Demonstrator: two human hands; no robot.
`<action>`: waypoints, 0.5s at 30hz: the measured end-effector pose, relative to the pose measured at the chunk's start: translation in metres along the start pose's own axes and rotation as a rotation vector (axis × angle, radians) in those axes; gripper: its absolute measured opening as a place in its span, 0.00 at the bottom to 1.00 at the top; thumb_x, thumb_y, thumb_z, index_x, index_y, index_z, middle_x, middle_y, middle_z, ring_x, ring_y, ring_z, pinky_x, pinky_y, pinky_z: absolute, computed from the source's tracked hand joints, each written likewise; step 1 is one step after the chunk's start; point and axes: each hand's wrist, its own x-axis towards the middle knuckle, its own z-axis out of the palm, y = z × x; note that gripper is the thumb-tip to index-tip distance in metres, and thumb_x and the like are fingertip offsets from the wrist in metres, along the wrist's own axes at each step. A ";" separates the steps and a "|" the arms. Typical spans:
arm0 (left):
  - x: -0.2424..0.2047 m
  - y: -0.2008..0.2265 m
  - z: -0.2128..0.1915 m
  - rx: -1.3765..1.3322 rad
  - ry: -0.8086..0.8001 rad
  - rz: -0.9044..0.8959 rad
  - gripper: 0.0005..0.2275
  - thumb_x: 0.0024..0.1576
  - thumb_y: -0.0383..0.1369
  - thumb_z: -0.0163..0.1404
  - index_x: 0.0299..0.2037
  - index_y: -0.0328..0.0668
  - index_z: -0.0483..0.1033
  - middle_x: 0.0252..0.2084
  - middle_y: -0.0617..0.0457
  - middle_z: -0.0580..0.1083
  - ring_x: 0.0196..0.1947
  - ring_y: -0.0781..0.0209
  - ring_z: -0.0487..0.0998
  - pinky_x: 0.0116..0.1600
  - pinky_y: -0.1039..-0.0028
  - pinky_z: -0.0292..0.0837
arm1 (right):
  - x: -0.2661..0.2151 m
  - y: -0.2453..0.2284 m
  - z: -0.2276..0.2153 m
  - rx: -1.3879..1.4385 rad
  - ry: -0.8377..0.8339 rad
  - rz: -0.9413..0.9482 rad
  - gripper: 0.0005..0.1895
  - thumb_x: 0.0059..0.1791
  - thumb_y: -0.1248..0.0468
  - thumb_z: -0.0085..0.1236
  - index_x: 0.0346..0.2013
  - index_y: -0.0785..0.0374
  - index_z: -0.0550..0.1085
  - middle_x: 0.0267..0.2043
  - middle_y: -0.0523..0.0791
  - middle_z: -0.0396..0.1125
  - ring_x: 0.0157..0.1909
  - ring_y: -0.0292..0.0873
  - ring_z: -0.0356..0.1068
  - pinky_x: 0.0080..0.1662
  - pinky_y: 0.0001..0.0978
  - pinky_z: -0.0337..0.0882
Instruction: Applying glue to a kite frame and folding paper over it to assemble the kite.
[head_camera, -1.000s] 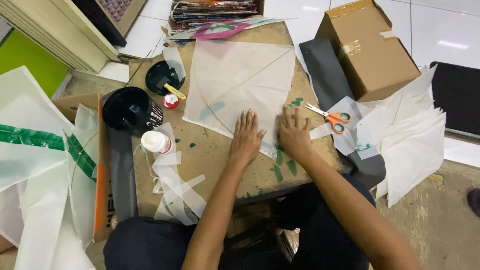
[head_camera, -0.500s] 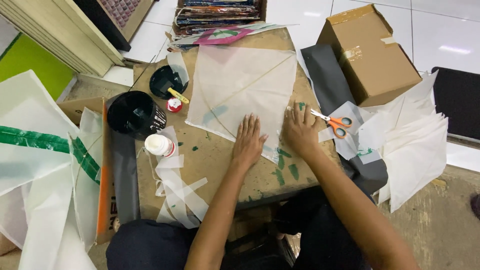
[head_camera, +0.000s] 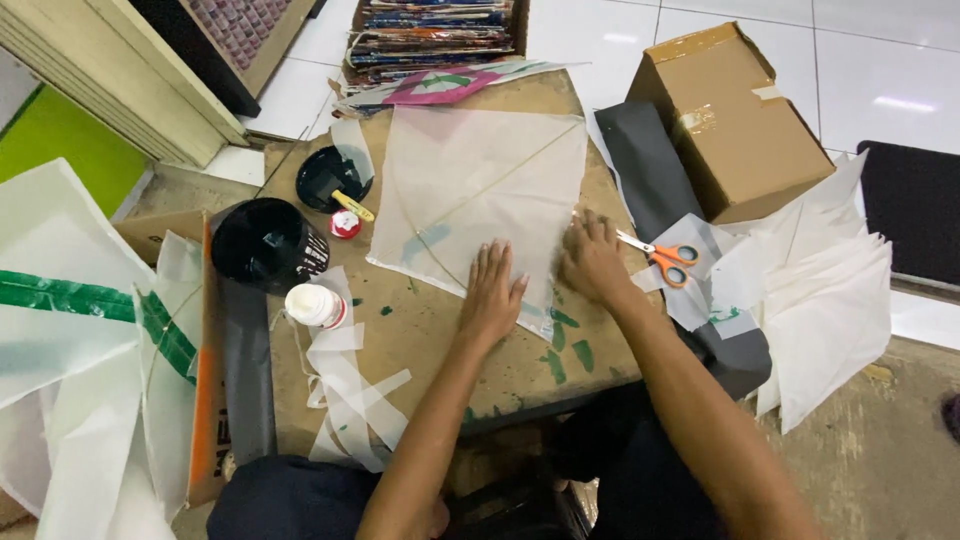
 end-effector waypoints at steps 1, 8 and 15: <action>0.000 0.000 0.003 -0.003 -0.002 0.000 0.29 0.68 0.47 0.32 0.75 0.36 0.47 0.76 0.32 0.49 0.77 0.35 0.43 0.77 0.49 0.34 | -0.003 -0.001 0.000 -0.002 -0.002 0.002 0.37 0.51 0.53 0.47 0.74 0.59 0.57 0.78 0.52 0.45 0.76 0.63 0.40 0.65 0.68 0.53; -0.021 0.007 0.004 0.014 -0.075 -0.009 0.27 0.67 0.43 0.36 0.75 0.39 0.49 0.75 0.32 0.49 0.77 0.37 0.43 0.77 0.49 0.35 | -0.009 -0.009 0.008 0.055 -0.104 -0.049 0.34 0.48 0.52 0.49 0.71 0.48 0.63 0.75 0.43 0.52 0.76 0.55 0.46 0.64 0.65 0.58; -0.052 0.025 -0.007 -0.003 -0.134 -0.040 0.27 0.66 0.41 0.37 0.74 0.35 0.51 0.75 0.28 0.47 0.77 0.33 0.39 0.76 0.48 0.30 | -0.016 -0.004 -0.008 0.197 -0.013 -0.189 0.30 0.50 0.60 0.51 0.68 0.61 0.68 0.70 0.52 0.61 0.73 0.58 0.56 0.69 0.58 0.54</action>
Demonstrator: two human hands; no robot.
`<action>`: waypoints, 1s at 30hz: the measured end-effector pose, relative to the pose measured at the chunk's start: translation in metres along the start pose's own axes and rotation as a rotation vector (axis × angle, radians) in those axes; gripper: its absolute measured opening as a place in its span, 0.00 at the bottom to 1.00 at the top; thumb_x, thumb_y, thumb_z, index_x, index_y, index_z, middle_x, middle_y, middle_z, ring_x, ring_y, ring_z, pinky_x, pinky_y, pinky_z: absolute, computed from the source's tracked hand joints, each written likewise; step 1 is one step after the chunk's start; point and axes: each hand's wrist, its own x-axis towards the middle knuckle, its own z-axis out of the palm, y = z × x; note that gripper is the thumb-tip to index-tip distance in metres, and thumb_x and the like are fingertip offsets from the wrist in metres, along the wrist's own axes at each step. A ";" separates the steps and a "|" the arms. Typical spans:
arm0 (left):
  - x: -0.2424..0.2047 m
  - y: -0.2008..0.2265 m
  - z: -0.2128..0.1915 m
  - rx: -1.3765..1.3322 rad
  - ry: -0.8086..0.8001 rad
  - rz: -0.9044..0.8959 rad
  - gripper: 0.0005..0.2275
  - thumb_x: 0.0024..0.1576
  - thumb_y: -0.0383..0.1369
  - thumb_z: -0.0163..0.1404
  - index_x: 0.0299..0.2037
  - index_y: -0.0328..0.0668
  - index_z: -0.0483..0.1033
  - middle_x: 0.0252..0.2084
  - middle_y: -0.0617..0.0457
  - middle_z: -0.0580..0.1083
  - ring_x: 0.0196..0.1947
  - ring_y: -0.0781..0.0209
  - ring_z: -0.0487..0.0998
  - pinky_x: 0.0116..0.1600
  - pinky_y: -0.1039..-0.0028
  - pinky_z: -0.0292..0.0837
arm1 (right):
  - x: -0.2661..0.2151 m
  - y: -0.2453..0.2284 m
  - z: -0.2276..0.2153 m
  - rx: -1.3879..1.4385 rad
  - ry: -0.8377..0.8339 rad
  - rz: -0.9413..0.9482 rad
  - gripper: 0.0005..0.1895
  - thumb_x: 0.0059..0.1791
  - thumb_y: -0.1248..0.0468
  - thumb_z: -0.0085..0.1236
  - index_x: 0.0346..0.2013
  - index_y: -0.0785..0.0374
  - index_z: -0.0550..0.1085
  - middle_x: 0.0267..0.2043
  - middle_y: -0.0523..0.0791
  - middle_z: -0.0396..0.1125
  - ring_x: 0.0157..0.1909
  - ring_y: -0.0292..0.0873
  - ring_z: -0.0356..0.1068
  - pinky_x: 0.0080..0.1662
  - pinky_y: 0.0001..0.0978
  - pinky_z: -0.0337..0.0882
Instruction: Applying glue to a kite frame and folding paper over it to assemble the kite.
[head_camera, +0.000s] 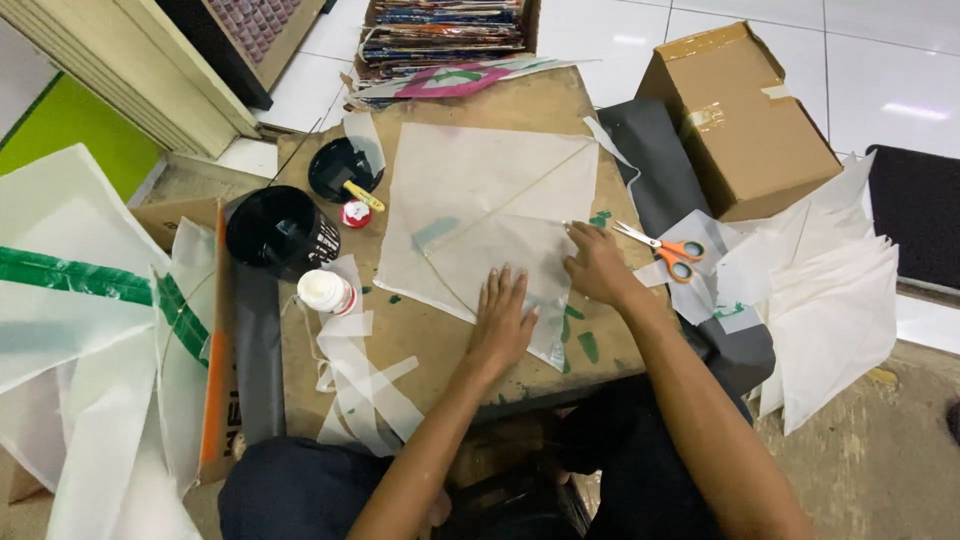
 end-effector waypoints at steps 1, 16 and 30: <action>-0.003 0.001 0.001 -0.003 0.002 -0.003 0.27 0.66 0.41 0.37 0.74 0.35 0.51 0.75 0.28 0.47 0.77 0.33 0.39 0.76 0.48 0.30 | -0.006 -0.007 -0.008 -0.002 -0.003 -0.002 0.30 0.50 0.60 0.51 0.68 0.61 0.68 0.70 0.52 0.61 0.73 0.58 0.56 0.69 0.58 0.54; -0.046 -0.022 -0.028 -0.184 0.022 -0.030 0.22 0.65 0.34 0.42 0.69 0.34 0.61 0.74 0.33 0.53 0.76 0.38 0.48 0.76 0.53 0.42 | -0.036 -0.045 -0.037 0.502 0.084 0.161 0.24 0.52 0.71 0.52 0.64 0.65 0.69 0.59 0.58 0.69 0.60 0.60 0.70 0.57 0.53 0.71; -0.029 -0.001 0.000 0.108 0.099 -0.048 0.33 0.64 0.51 0.40 0.72 0.35 0.53 0.76 0.30 0.47 0.77 0.33 0.42 0.75 0.38 0.29 | -0.051 -0.067 -0.028 0.573 -0.001 0.056 0.21 0.51 0.71 0.51 0.60 0.64 0.71 0.50 0.54 0.72 0.54 0.55 0.73 0.53 0.46 0.74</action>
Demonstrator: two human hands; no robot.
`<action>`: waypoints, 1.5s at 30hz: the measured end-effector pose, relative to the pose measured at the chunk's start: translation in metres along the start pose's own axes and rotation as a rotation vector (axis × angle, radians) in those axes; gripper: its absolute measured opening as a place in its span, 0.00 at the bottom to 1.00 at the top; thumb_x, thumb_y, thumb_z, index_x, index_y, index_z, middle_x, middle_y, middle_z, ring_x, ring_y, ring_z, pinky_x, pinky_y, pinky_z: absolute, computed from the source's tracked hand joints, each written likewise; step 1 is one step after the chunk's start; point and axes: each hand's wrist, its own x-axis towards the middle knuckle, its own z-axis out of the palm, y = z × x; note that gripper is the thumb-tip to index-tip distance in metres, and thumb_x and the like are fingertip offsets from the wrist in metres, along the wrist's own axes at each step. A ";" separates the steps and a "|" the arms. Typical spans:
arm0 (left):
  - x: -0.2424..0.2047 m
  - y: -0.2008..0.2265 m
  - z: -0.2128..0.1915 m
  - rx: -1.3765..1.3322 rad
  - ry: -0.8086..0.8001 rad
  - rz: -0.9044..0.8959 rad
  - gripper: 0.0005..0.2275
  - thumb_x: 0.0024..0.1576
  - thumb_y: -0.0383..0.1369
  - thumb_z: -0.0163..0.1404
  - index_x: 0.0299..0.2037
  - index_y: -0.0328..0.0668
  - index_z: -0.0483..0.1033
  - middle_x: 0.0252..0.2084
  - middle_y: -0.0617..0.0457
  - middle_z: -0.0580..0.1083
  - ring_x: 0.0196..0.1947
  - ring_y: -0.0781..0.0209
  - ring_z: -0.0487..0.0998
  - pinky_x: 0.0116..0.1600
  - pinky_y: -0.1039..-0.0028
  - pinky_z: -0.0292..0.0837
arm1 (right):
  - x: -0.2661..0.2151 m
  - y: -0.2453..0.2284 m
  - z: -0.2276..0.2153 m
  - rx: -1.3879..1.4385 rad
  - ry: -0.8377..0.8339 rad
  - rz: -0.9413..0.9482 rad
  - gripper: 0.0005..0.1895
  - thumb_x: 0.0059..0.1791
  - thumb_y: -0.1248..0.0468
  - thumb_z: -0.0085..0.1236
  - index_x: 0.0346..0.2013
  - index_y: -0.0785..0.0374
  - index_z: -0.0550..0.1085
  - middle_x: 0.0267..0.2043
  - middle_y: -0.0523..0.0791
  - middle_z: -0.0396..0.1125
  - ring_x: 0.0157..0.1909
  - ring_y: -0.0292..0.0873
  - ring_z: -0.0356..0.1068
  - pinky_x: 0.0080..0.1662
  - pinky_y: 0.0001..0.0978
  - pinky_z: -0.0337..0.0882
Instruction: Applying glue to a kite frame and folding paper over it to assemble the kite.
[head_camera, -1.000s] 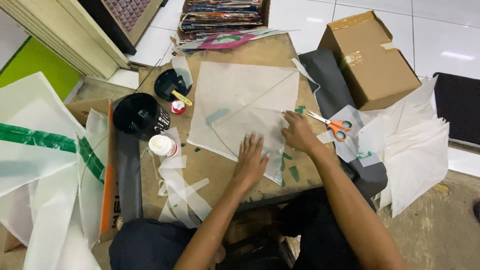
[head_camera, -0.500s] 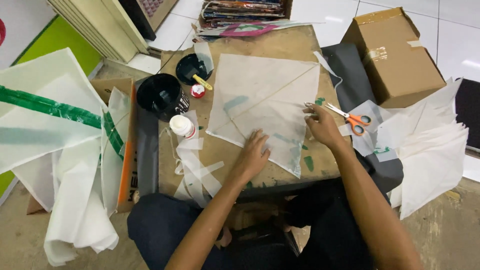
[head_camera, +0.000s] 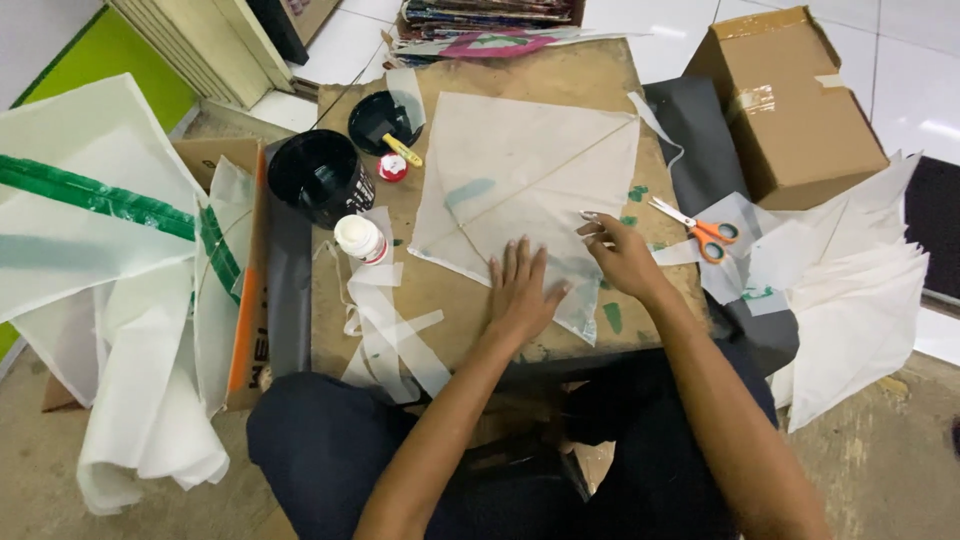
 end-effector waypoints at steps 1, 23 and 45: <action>0.003 0.002 0.000 -0.002 0.002 0.003 0.33 0.64 0.51 0.40 0.72 0.35 0.53 0.76 0.30 0.47 0.77 0.33 0.42 0.75 0.38 0.29 | 0.001 0.002 -0.001 -0.003 0.002 -0.001 0.21 0.51 0.71 0.51 0.60 0.64 0.71 0.50 0.54 0.72 0.54 0.55 0.73 0.53 0.46 0.74; 0.102 -0.138 -0.020 0.386 -0.029 0.198 0.53 0.40 0.67 0.54 0.76 0.51 0.52 0.77 0.38 0.50 0.75 0.30 0.47 0.75 0.43 0.45 | -0.001 -0.018 -0.007 -0.017 0.110 0.045 0.24 0.53 0.69 0.52 0.65 0.65 0.68 0.56 0.55 0.71 0.62 0.58 0.68 0.60 0.51 0.70; -0.009 -0.152 -0.040 0.073 -0.059 0.394 0.27 0.46 0.55 0.62 0.41 0.42 0.70 0.70 0.45 0.63 0.72 0.44 0.61 0.75 0.52 0.53 | 0.001 -0.018 0.070 -0.340 -0.128 -0.496 0.24 0.47 0.75 0.59 0.58 0.68 0.73 0.51 0.55 0.73 0.59 0.57 0.70 0.60 0.49 0.71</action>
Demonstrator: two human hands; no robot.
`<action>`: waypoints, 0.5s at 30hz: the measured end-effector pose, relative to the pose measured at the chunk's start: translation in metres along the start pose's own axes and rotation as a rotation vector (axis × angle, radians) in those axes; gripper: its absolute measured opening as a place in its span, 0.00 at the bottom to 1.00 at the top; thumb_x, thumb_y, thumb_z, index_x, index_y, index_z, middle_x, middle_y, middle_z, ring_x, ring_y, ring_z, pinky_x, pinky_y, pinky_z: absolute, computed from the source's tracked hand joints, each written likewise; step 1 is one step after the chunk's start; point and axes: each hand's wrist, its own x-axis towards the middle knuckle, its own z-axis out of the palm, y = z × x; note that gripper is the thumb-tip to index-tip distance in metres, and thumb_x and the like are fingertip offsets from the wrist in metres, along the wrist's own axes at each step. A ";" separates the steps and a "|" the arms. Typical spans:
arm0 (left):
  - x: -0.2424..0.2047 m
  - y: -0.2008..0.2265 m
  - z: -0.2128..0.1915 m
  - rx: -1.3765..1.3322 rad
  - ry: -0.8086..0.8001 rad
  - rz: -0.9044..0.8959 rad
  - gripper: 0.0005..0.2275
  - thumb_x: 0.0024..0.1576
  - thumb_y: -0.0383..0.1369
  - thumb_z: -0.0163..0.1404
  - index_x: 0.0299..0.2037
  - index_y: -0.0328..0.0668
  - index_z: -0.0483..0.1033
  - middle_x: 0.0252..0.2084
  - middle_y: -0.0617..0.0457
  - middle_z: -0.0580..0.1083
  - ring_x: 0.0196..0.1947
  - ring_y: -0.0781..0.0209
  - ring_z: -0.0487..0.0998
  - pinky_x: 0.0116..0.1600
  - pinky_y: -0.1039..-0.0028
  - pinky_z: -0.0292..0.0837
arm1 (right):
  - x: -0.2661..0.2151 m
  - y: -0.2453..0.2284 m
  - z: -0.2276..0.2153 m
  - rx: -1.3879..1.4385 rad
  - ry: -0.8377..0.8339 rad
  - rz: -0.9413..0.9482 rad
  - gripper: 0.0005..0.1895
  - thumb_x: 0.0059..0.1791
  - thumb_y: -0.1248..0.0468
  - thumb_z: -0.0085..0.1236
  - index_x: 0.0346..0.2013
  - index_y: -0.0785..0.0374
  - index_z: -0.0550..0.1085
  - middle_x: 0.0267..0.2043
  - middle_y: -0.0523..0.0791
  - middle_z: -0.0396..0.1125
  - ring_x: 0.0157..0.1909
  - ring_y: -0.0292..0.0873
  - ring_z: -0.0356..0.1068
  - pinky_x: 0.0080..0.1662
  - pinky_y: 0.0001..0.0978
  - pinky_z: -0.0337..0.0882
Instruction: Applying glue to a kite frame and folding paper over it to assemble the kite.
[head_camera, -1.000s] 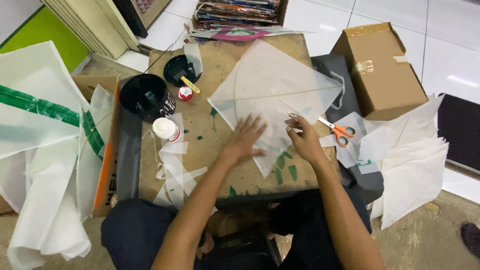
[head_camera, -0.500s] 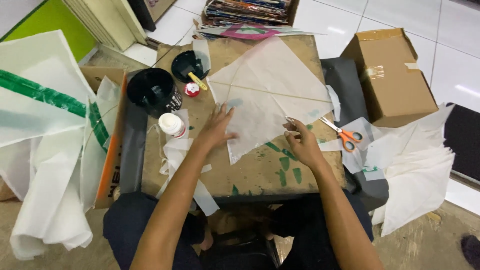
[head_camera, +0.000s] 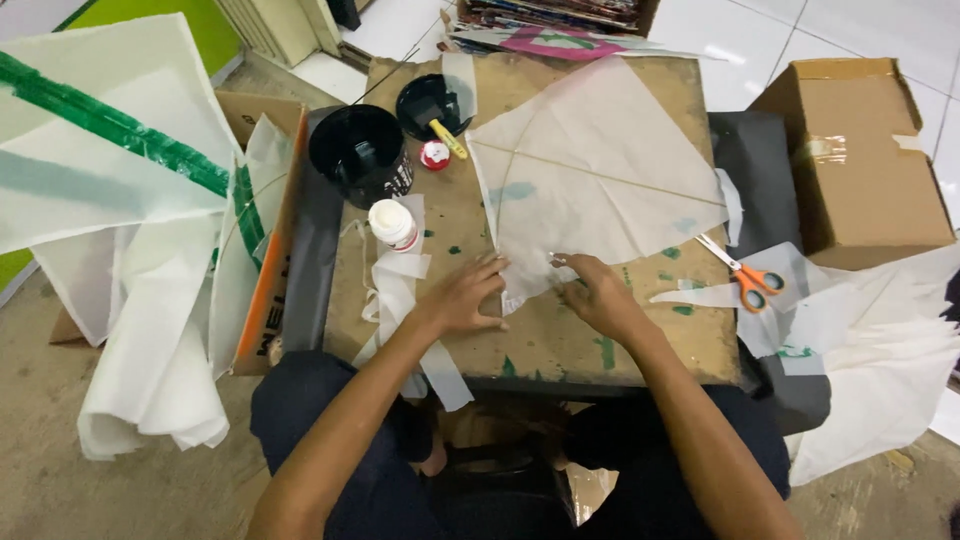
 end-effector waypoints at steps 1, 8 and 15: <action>-0.005 0.005 -0.003 -0.001 -0.001 -0.005 0.27 0.46 0.55 0.62 0.41 0.42 0.70 0.70 0.45 0.63 0.72 0.44 0.61 0.75 0.52 0.53 | 0.002 0.000 0.007 0.003 -0.003 -0.001 0.24 0.47 0.75 0.59 0.58 0.68 0.73 0.51 0.55 0.73 0.59 0.57 0.70 0.60 0.49 0.71; -0.007 0.022 -0.002 -0.003 0.051 -0.032 0.14 0.60 0.44 0.53 0.45 0.42 0.73 0.68 0.46 0.66 0.71 0.48 0.63 0.75 0.50 0.53 | 0.000 0.015 0.036 -0.009 -0.034 -0.079 0.20 0.47 0.69 0.62 0.54 0.61 0.75 0.50 0.48 0.73 0.59 0.52 0.71 0.59 0.46 0.71; -0.007 0.022 -0.004 0.020 0.081 0.030 0.20 0.54 0.50 0.56 0.49 0.46 0.73 0.68 0.47 0.67 0.70 0.49 0.64 0.73 0.45 0.53 | -0.005 0.017 0.047 -0.082 -0.051 -0.167 0.25 0.42 0.70 0.67 0.53 0.63 0.73 0.51 0.50 0.72 0.61 0.55 0.69 0.59 0.49 0.71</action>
